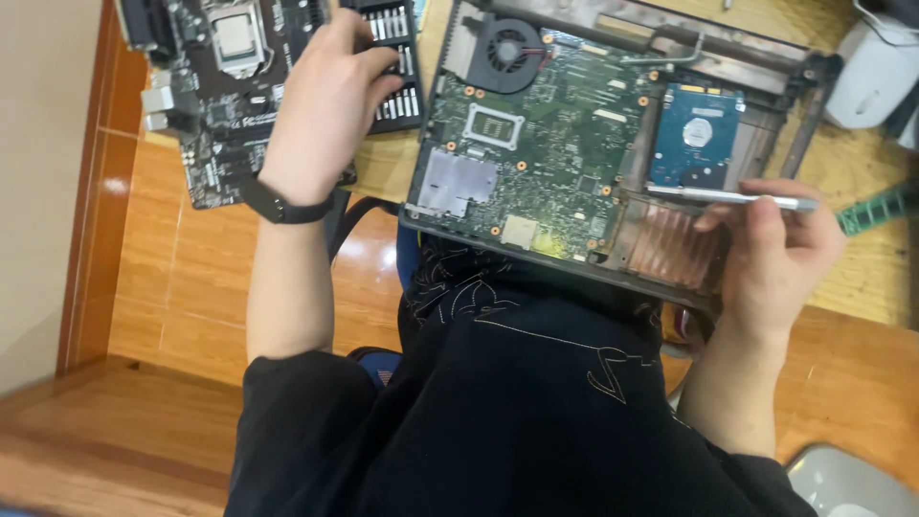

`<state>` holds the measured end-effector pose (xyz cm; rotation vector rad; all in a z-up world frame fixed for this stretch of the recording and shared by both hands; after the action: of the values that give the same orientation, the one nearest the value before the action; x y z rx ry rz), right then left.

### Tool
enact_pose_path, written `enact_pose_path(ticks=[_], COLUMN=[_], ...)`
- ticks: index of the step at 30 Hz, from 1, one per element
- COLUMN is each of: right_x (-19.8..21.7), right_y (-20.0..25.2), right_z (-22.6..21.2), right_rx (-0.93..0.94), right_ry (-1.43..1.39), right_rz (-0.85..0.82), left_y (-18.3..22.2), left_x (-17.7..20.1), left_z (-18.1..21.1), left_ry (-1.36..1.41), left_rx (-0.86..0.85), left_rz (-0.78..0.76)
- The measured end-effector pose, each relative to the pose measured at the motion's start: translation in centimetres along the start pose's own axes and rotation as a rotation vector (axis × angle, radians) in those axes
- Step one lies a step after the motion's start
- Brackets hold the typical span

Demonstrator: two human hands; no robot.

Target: Installing a 2.5-inch hard drive into a computer chassis and securing it with screws using a precision screwdriver.

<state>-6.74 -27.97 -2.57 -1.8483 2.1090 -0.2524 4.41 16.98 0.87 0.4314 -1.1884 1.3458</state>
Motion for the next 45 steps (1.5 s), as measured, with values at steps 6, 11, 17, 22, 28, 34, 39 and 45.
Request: enact_pose_path(ticks=[6, 11, 17, 22, 28, 34, 39, 45], right_x=[-0.8, -1.1, -1.7, -1.6, -1.1, -1.9, -1.8, -2.2], right_y=[-0.5, -0.6, -0.6, -0.1, 0.4, 0.8, 1.3, 0.6], right_z=[-0.6, -0.9, -1.3, -1.9, -2.2, -2.4, -1.7, -1.8], right_rx=[-0.012, -0.039, -0.023, -0.004, 0.055, 0.107, 0.128, 0.17], right_ry=[-0.006, 0.011, 0.01, 0.013, -0.084, -0.139, -0.083, -0.161], right_rz=[-0.02, -0.02, -0.012, -0.025, -0.022, -0.062, -0.115, -0.042], left_y=[-0.5, -0.9, -1.1, 0.2, 0.3, 0.5, 0.5, 0.4], left_x=[0.2, 0.6, -0.5, -1.5, -3.4, -4.2, -4.2, -4.1], left_z=[-0.1, 1.1, 6.1, 12.1, 15.7, 16.8, 16.9, 17.0], left_ry=[-0.009, -0.199, 0.783, 1.321, 1.192, 1.007, 0.935, 0.879], left_rx=[0.035, -0.051, -0.193, -0.162, -0.071, -0.127, -0.16, -0.228], left_rz=[-0.025, 0.131, 0.063, -0.244, -0.306, -0.239, -0.228, -0.163])
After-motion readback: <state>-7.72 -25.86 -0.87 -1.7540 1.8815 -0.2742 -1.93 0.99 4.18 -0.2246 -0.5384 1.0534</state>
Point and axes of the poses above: each hand's wrist, its own y-axis away from the middle knuckle, its own x-axis out of the back of the hand, z = x × y, the point moved 1 cm from there along -y, towards the middle knuckle, and after that the axes turned 7 degrees about x, right-handed, at the moved point
